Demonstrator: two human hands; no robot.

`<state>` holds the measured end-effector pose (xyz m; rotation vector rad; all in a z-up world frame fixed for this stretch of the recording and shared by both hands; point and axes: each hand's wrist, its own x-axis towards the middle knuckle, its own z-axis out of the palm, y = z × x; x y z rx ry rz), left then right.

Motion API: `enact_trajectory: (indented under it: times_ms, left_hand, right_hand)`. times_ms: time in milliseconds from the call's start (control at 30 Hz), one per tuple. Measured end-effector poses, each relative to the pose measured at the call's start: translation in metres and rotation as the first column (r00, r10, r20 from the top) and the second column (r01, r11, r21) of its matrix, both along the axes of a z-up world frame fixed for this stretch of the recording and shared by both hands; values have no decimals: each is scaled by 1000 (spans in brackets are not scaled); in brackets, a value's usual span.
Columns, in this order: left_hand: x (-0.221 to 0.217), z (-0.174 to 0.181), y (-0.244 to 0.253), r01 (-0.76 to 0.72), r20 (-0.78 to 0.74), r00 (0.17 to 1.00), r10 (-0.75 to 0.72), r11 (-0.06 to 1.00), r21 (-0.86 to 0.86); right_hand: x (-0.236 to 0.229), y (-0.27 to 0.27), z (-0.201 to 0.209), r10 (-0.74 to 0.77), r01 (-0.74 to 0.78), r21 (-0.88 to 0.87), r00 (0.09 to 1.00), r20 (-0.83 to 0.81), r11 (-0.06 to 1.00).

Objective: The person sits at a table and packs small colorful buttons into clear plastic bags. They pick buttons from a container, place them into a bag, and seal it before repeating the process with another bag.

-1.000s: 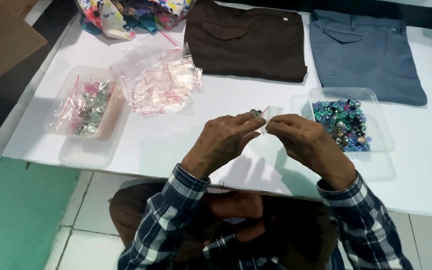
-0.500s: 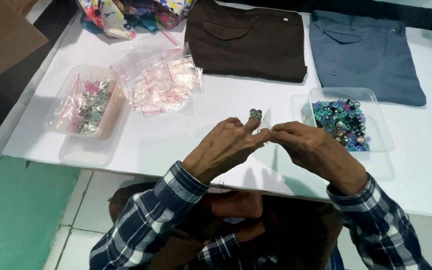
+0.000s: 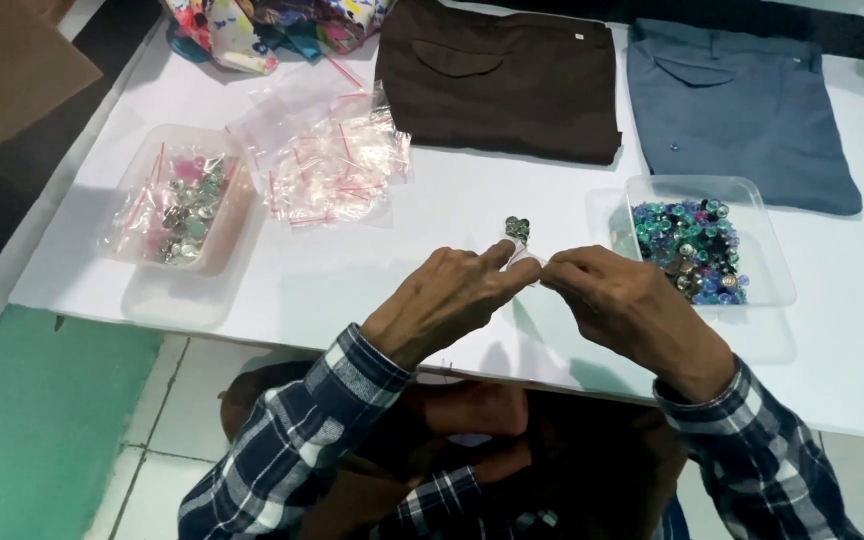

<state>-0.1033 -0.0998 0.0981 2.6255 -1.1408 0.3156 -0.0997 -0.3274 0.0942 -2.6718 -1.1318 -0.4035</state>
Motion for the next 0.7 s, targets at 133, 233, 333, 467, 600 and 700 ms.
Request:
enact_trajectory:
  times_ms: [133,233,333,467,600,700]
  left_hand:
    - [5,-8,2,42,4,999,-42,999,14]
    - [7,-8,6,37,-34,999,-37,999,-12]
    - [6,-7,7,43,-101,994,-51,996,-81]
    - [15,-14,15,9,-102,994,-24,990,-141]
    - [24,-22,23,-17,-110,994,-4,981,-196]
    - [28,-16,20,6,-155,987,-40,976,-218]
  right_hand:
    - [3,1,2,127,-116,-84,984,126,990]
    - [4,4,8,164,-143,-118,965,203,983]
    - [4,5,4,158,-146,-85,975,156,986]
    - [5,8,-6,68,-66,-23,993,101,998]
    - [7,24,4,30,-8,144,987,-156,990]
    - [13,28,-1,60,-10,239,977,-203,971]
